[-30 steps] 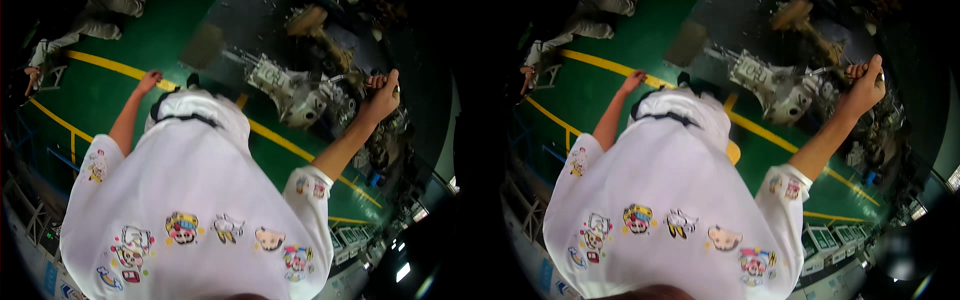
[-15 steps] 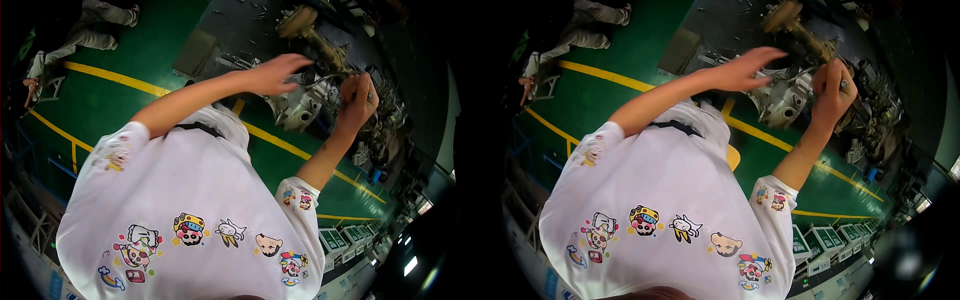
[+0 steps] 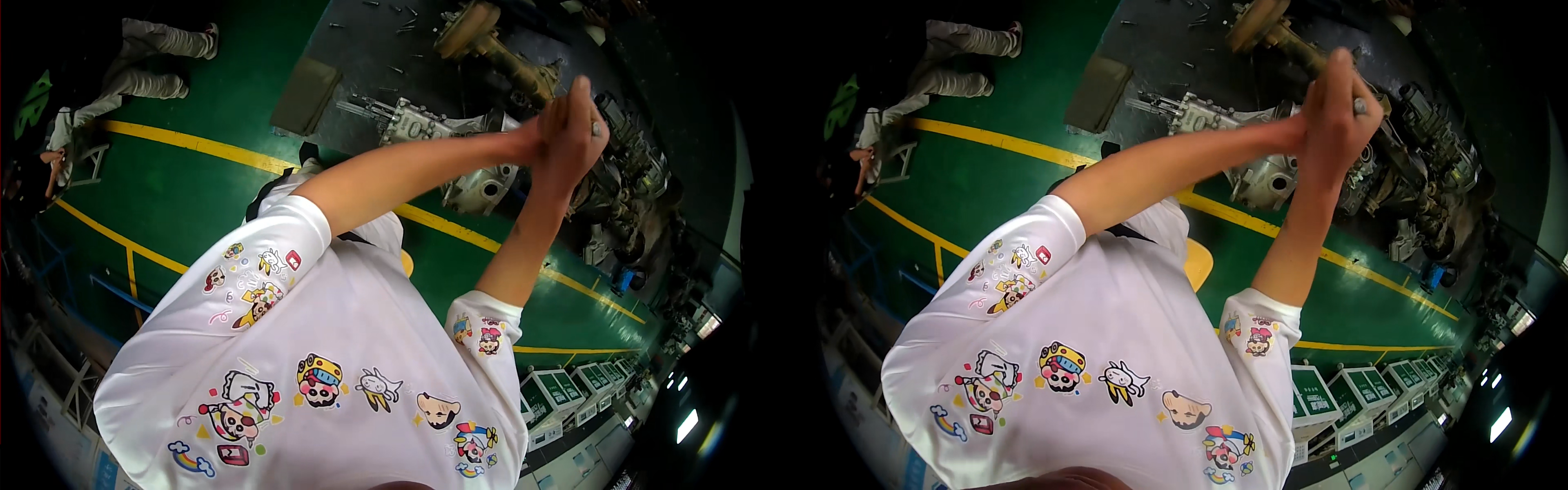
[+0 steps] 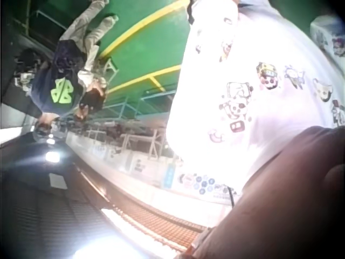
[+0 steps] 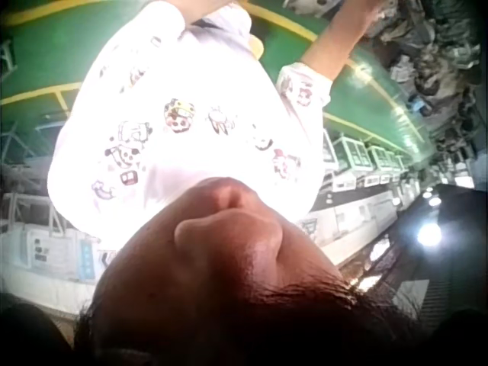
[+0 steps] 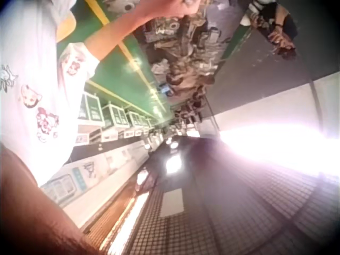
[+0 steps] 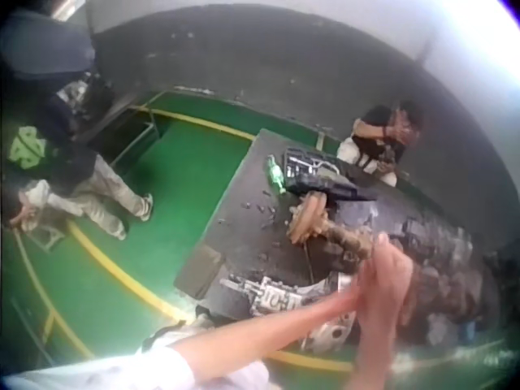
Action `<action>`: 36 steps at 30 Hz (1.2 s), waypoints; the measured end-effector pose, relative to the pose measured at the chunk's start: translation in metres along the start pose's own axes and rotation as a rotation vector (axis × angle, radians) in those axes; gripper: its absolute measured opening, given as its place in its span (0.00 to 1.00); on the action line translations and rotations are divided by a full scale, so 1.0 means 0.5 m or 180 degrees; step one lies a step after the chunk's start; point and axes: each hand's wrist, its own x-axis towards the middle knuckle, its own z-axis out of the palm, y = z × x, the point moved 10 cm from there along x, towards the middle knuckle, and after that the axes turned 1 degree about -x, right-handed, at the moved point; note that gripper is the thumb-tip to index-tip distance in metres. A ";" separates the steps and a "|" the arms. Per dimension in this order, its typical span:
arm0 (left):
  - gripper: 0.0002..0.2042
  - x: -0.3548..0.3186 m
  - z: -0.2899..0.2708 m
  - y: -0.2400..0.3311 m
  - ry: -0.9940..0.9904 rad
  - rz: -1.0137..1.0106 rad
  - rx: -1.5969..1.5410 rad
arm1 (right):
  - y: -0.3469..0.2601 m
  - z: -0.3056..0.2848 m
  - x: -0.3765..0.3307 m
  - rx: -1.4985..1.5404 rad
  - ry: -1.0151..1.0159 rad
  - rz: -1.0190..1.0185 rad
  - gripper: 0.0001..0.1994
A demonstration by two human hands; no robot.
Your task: The person assembles a transmission gearbox by fitting the metal casing over the gear assembly, inserting bolts into the casing by hand, and tightening them using a wrench.
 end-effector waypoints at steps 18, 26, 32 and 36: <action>0.15 -0.023 0.026 0.045 0.0396 0.0402 -0.0234 | 0.007 -0.027 0.057 0.0156 0.0341 0.0288 0.21; 0.22 -0.239 -0.152 0.060 -0.0282 -0.0336 0.0956 | -0.050 -0.078 -0.018 0.0446 0.0100 -0.0183 0.23; 0.11 -0.732 -0.581 -0.091 0.1521 -0.2106 0.1092 | -0.144 -0.027 -0.027 0.0961 -0.0430 -0.0381 0.23; 0.11 -1.114 -0.746 -0.105 0.2848 -0.2741 0.0978 | -0.099 0.024 -0.039 0.1248 -0.0474 -0.0396 0.23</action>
